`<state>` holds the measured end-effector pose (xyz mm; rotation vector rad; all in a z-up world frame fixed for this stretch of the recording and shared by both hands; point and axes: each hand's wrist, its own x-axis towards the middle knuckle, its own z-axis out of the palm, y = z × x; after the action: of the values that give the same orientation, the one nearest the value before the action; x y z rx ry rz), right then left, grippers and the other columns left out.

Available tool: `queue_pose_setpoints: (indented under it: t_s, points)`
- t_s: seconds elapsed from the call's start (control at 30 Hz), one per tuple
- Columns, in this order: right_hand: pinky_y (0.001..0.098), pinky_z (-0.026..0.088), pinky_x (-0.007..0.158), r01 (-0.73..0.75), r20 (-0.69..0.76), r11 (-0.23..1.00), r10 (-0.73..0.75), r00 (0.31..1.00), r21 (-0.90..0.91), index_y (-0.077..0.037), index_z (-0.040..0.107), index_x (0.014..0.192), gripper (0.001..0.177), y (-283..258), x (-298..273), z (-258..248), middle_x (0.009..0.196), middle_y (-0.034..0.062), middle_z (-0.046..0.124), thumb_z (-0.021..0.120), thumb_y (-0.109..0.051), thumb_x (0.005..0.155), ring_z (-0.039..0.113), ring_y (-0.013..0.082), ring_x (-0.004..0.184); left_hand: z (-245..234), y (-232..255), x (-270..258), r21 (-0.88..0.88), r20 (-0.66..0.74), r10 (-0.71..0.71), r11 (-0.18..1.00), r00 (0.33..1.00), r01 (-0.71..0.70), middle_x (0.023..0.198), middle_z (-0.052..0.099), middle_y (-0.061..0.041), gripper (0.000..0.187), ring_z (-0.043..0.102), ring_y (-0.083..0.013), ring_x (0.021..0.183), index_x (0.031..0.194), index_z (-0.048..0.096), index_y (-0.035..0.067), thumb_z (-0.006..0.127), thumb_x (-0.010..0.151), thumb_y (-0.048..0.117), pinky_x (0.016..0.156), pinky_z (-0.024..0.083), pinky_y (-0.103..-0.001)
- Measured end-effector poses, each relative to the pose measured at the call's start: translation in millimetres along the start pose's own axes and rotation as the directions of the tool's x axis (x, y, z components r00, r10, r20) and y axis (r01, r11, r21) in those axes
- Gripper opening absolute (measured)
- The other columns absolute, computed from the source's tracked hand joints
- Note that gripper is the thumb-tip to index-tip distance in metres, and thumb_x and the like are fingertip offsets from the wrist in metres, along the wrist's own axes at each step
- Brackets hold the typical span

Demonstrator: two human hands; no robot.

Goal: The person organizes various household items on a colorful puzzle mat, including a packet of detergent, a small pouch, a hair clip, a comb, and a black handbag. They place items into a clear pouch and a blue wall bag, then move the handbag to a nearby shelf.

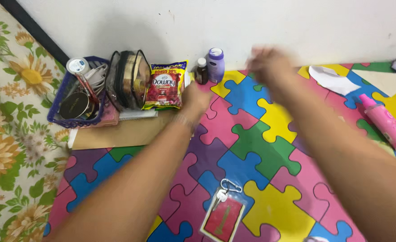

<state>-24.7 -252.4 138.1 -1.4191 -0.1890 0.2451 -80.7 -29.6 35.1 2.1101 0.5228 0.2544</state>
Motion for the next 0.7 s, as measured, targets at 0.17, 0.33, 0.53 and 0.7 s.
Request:
queue_pose_setpoints:
  t_s: [0.17,0.33,0.53,0.7]
  points:
    - [0.0303,0.055,0.083,0.061,-0.095,0.998,-0.064,0.993,-0.029,-0.014,0.068,0.111,0.022,-127,-138,-15,0.101,0.0015,0.071,0.056,-0.021,0.094,0.067,0.0130,0.092,-77,-23,-102,-0.309,0.051,0.071,0.950,0.996,-0.052,0.134,0.068,-0.014,0.056,0.071,-0.0212,0.109,0.141,0.055,0.002,0.063,0.087,0.015,0.083,0.057,-0.033]
    - [0.0332,0.055,0.088,-0.044,-0.163,0.971,0.005,0.987,-0.234,-0.014,0.068,0.116,0.027,-87,-213,-49,0.106,0.0038,0.071,0.061,-0.020,0.090,0.067,0.0167,0.099,-137,-18,-181,-0.381,0.021,-0.140,0.914,0.990,0.137,0.131,0.066,-0.007,0.042,0.067,-0.0163,0.110,0.134,0.060,0.009,0.059,0.092,0.014,0.076,0.061,-0.030]
    - [0.0367,0.054,0.094,-0.211,-0.136,0.761,0.162,0.977,-0.614,-0.014,0.068,0.122,0.037,20,-301,-61,0.111,0.0066,0.071,0.066,-0.019,0.085,0.067,0.0210,0.107,-133,-64,-238,0.102,0.070,-0.048,0.994,0.996,0.041,0.124,0.073,-0.014,0.043,0.070,-0.0291,0.111,0.132,0.065,0.014,0.065,0.092,0.029,0.095,0.054,-0.041]
    - [0.0416,0.050,0.102,-0.097,-0.126,0.435,-0.039,0.991,-0.895,-0.016,0.068,0.127,0.051,83,-397,-73,0.123,0.0113,0.066,0.077,-0.017,0.077,0.063,0.0270,0.120,-91,-47,-316,0.214,0.184,0.222,0.942,0.957,-0.260,0.140,0.053,-0.019,0.078,0.048,-0.0358,0.132,0.142,0.047,0.010,0.084,0.075,0.030,0.110,0.041,-0.047]
